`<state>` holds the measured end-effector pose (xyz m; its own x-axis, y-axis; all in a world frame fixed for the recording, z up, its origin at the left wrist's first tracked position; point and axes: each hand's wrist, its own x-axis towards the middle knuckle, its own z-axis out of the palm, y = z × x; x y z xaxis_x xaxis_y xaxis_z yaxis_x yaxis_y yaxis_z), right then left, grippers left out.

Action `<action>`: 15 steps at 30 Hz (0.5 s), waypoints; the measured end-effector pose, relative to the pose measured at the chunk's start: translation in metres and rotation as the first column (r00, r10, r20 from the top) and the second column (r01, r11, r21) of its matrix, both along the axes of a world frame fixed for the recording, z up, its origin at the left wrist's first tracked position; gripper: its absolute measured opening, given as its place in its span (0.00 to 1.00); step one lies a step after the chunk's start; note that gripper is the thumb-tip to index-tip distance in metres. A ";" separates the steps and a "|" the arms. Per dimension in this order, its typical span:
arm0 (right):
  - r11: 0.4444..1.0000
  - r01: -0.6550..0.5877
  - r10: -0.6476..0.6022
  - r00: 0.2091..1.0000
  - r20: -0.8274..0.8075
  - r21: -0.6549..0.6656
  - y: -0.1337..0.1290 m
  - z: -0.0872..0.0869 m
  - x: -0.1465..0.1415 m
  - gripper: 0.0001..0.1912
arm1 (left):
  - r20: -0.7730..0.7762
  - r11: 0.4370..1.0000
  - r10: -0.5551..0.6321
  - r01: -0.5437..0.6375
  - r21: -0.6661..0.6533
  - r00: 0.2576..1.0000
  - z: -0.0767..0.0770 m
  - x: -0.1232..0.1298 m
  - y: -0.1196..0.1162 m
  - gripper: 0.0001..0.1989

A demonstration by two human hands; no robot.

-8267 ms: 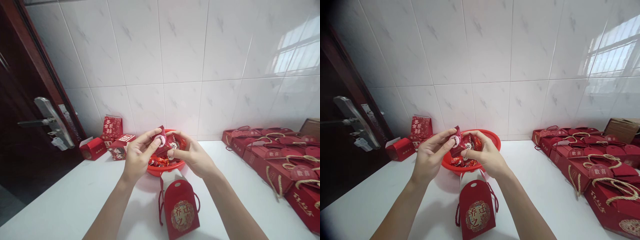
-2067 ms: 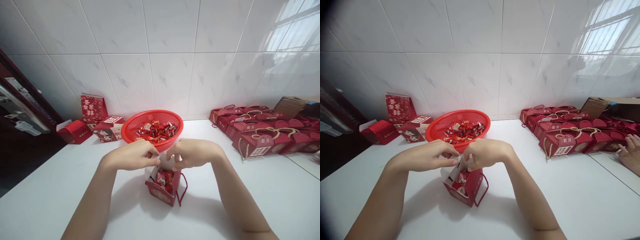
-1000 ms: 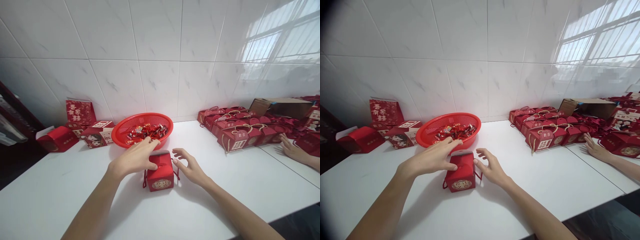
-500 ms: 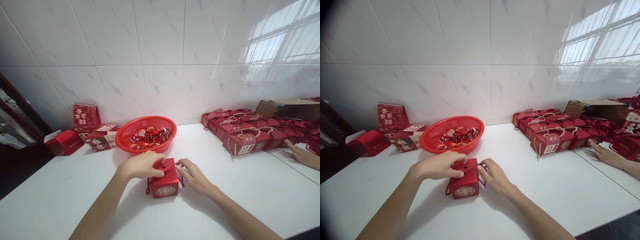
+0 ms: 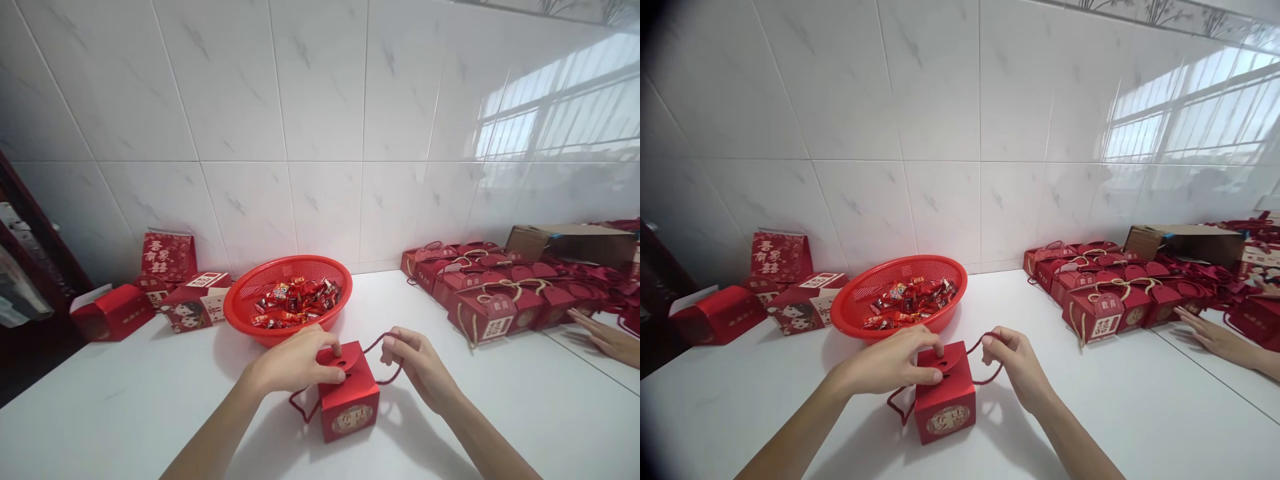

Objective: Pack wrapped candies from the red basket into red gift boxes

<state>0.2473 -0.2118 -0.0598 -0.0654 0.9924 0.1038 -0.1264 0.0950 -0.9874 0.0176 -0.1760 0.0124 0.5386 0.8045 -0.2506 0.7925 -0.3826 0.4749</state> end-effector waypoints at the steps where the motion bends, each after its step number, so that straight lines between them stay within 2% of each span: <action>1: 0.999 0.029 -0.029 0.999 -0.030 0.026 0.000 0.003 0.003 0.20 | 0.040 1.000 -0.001 0.002 -0.005 0.999 -0.001 0.001 0.000 0.20; 4: 0.991 0.101 -0.092 0.991 -0.098 0.087 0.001 0.012 0.012 0.19 | 0.179 0.998 0.020 -0.009 -0.066 0.984 0.001 0.001 0.002 0.27; 7: 0.983 0.141 -0.124 0.983 -0.137 0.116 0.002 0.017 0.019 0.17 | 0.353 0.984 0.093 -0.031 -0.177 0.931 0.008 -0.001 0.003 0.31; 11: 0.977 0.147 -0.134 0.987 -0.091 0.157 0.000 0.025 0.021 0.15 | 0.590 0.967 0.145 0.011 -0.253 0.794 0.020 -0.003 -0.002 0.30; 15: 0.972 0.110 -0.130 0.988 0.084 0.206 -0.010 0.039 0.009 0.15 | 0.775 0.955 0.141 0.122 -0.270 0.616 0.026 0.003 -0.013 0.26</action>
<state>0.2563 -0.2218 -0.0211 0.0337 0.9534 0.2999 -0.0073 0.3003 -0.9538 0.0202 -0.1886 0.0385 0.6246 0.7788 0.0572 0.0714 -0.1300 0.9889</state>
